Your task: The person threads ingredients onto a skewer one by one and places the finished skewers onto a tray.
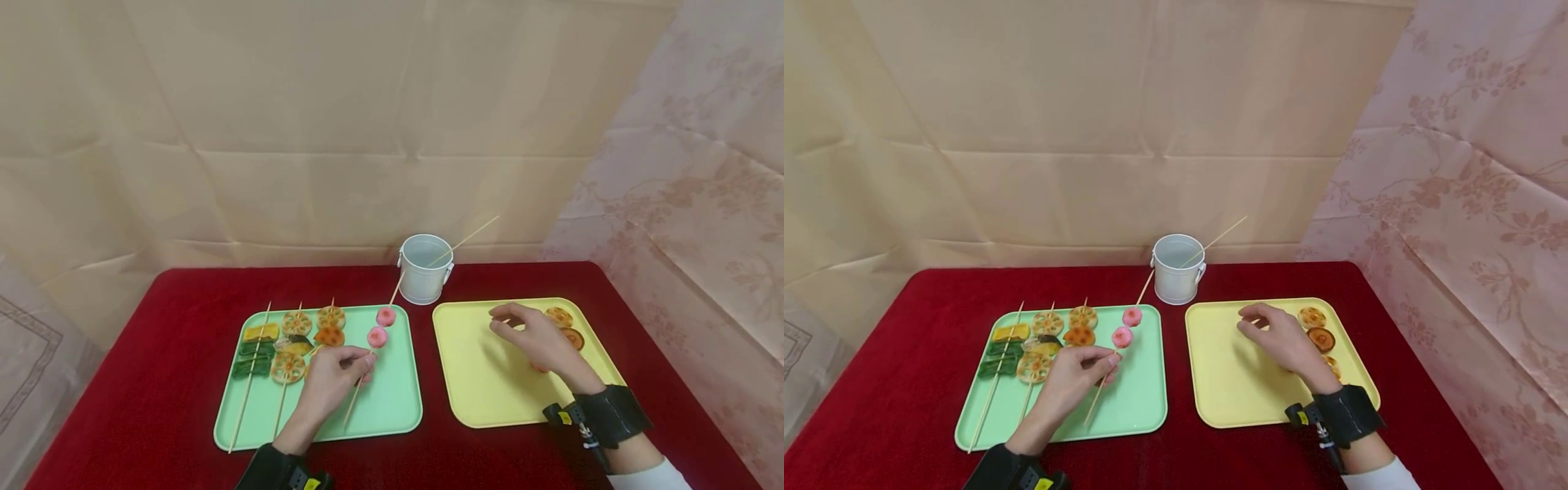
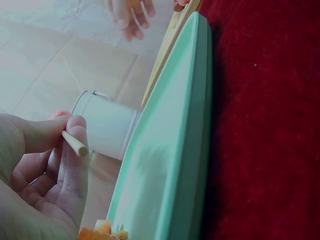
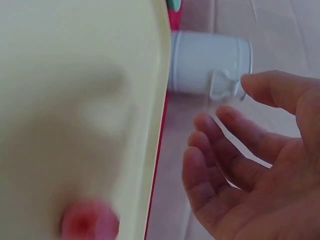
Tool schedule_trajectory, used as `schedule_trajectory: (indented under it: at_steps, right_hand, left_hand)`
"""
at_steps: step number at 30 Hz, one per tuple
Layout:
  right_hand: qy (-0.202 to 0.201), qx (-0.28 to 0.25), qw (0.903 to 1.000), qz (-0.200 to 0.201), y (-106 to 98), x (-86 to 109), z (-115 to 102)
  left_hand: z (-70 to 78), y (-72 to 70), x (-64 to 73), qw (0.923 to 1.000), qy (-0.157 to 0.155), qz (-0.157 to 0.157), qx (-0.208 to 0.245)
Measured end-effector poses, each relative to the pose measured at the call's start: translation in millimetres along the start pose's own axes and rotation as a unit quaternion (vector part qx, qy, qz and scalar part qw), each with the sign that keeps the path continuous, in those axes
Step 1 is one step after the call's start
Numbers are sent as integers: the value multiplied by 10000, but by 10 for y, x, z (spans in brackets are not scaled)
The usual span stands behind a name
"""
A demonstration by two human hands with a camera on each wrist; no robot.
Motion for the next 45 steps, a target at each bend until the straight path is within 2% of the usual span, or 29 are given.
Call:
schedule_trajectory:
  at_steps: [7,13,19,26,45]
  right_hand:
    - [535,-348,9958,-655,-114,181,246]
    - [402,362,9967,-599,-167,300,372]
    - [193,742,9956,-538,-194,361,434]
    - [345,808,9941,-640,-208,383,471]
    - [-88,1183,9898,-786,-145,407,490]
  left_hand:
    - [9,10,-3,9999,-9,-28,99]
    - [6,11,0,9999,-80,-22,118]
    - [9,17,4,10000,-26,-4,69]
    - [16,32,7,9999,-4,-30,96]
    - [17,26,18,10000,8,-13,17]
Point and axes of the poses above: each hand's wrist, its own x-axis away from the middle knuckle, its own y-axis out of the palm, z = x × y, the point moved 3 cm from there along -x, towards the middle knuckle, and after that the axes turned 2 degrees about -z, right-handed, at the moved point
